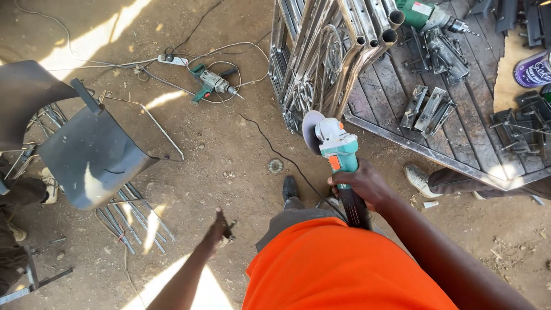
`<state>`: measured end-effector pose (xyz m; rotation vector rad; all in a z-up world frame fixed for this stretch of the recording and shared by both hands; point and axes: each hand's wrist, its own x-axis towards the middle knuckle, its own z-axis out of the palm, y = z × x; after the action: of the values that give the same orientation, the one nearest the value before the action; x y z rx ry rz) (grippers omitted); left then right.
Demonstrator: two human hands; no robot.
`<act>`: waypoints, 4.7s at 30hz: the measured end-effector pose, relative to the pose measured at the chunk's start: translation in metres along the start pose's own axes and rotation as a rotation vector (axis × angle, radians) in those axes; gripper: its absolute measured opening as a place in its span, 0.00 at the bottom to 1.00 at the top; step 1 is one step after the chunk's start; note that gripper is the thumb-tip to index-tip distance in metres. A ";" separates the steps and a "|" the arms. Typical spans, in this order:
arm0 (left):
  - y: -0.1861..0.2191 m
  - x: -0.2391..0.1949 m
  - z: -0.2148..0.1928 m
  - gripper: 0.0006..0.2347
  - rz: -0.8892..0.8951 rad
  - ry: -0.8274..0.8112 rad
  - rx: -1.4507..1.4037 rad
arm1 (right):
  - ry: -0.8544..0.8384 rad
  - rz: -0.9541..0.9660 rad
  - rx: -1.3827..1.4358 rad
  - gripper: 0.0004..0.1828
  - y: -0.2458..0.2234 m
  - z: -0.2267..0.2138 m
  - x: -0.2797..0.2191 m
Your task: Grinding and smoothing the edges of small metal components using a handheld angle grinder in a workshop environment.
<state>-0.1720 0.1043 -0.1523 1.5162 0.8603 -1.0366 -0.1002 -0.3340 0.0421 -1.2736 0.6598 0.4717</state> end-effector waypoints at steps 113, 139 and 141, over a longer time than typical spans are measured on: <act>0.207 -0.095 0.106 0.04 0.304 -0.160 -0.481 | 0.265 -0.245 -1.107 0.30 -0.009 0.056 -0.018; 0.227 -0.074 0.102 0.05 0.274 -0.175 -0.402 | 0.225 -0.159 -1.174 0.30 -0.040 0.071 -0.015; 0.230 -0.080 0.101 0.03 0.297 -0.145 -0.431 | 0.228 -0.124 -1.190 0.30 -0.042 0.070 -0.014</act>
<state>-0.0076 -0.0371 -0.0014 1.1447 0.6781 -0.6805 -0.0695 -0.2760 0.0918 -2.5028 0.4626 0.6476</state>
